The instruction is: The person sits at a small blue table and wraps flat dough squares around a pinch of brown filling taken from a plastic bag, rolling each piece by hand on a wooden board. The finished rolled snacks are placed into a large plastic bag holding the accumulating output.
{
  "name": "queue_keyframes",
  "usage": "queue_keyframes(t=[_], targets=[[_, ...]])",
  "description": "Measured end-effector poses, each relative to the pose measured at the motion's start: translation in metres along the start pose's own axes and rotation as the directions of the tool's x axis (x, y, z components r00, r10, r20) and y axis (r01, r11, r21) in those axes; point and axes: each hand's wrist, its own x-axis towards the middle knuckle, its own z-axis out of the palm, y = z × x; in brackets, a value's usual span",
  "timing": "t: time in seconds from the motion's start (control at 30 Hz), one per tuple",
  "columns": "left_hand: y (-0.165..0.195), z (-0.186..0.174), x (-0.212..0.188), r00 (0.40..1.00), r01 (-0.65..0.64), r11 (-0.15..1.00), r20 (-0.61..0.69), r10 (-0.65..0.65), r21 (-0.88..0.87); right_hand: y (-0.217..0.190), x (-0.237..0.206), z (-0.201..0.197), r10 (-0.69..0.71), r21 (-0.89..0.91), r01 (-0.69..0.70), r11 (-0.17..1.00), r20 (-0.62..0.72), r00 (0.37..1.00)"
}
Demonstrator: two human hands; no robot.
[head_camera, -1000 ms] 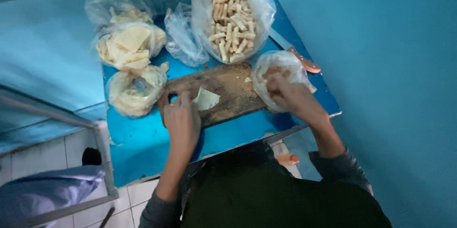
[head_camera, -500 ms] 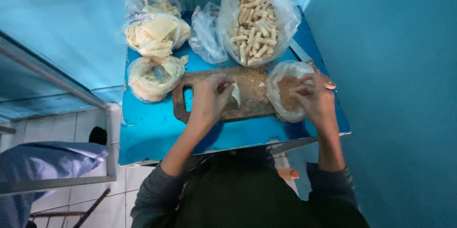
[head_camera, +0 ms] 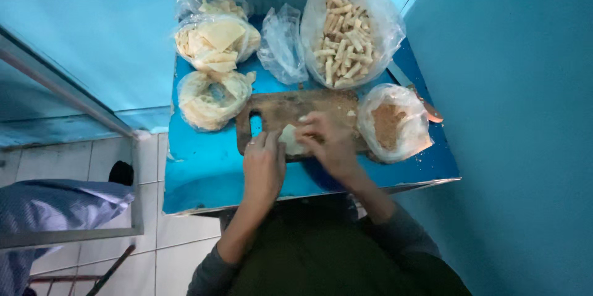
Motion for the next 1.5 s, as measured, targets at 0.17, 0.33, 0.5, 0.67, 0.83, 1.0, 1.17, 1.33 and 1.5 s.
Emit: queue_keyframes(t=[0.17, 0.33, 0.5, 0.67, 0.83, 1.0, 1.17, 1.33, 1.5], targets=[[0.004, -0.003, -0.007, 0.999, 0.036, 0.999, -0.003, -0.036, -0.039, -0.013, -0.009, 0.019, -0.402, -0.187, 0.402, 0.897, 0.035, 0.915], [0.007, -0.001, -0.012, 0.998, 0.011, 1.000, -0.057, -0.010, 0.019, -0.017, -0.014, 0.017, -0.450, -0.406, 0.431, 0.806, 0.055, 0.891], [0.006, -0.008, -0.013, 1.000, 0.013, 1.000, 0.002, -0.013, -0.001, -0.019, -0.011, -0.010, -0.136, -0.287, 0.139, 0.948, 0.030, 0.990], [0.009, -0.016, -0.014, 0.997, -0.077, 0.995, 0.032, 0.075, 0.063, -0.025, -0.021, -0.021, -0.064, -0.354, 0.018, 0.935, -0.119, 0.991], [0.011, -0.015, -0.009, 0.988, -0.132, 0.989, 0.089, 0.126, 0.064, -0.027, -0.020, -0.009, 0.052, -0.272, -0.075, 0.959, -0.093, 0.994], [0.011, -0.007, -0.007, 0.992, -0.113, 0.993, 0.050, 0.114, -0.014, -0.012, -0.018, -0.004, 0.245, 0.148, -0.238, 0.960, -0.034, 0.969], [0.009, 0.000, -0.006, 0.991, -0.133, 0.991, 0.020, 0.134, -0.022, 0.006, -0.025, 0.002, 0.216, 0.368, -0.200, 0.908, -0.004, 0.976], [0.010, 0.001, -0.008, 0.995, -0.091, 0.995, 0.053, 0.089, 0.039, 0.005, -0.027, 0.007, 0.189, 0.411, -0.159, 0.897, -0.032, 0.981], [0.011, -0.004, -0.010, 0.991, -0.132, 0.987, 0.040, 0.128, 0.093, -0.009, -0.028, 0.011, 0.051, 0.085, -0.043, 0.995, -0.085, 0.995]])
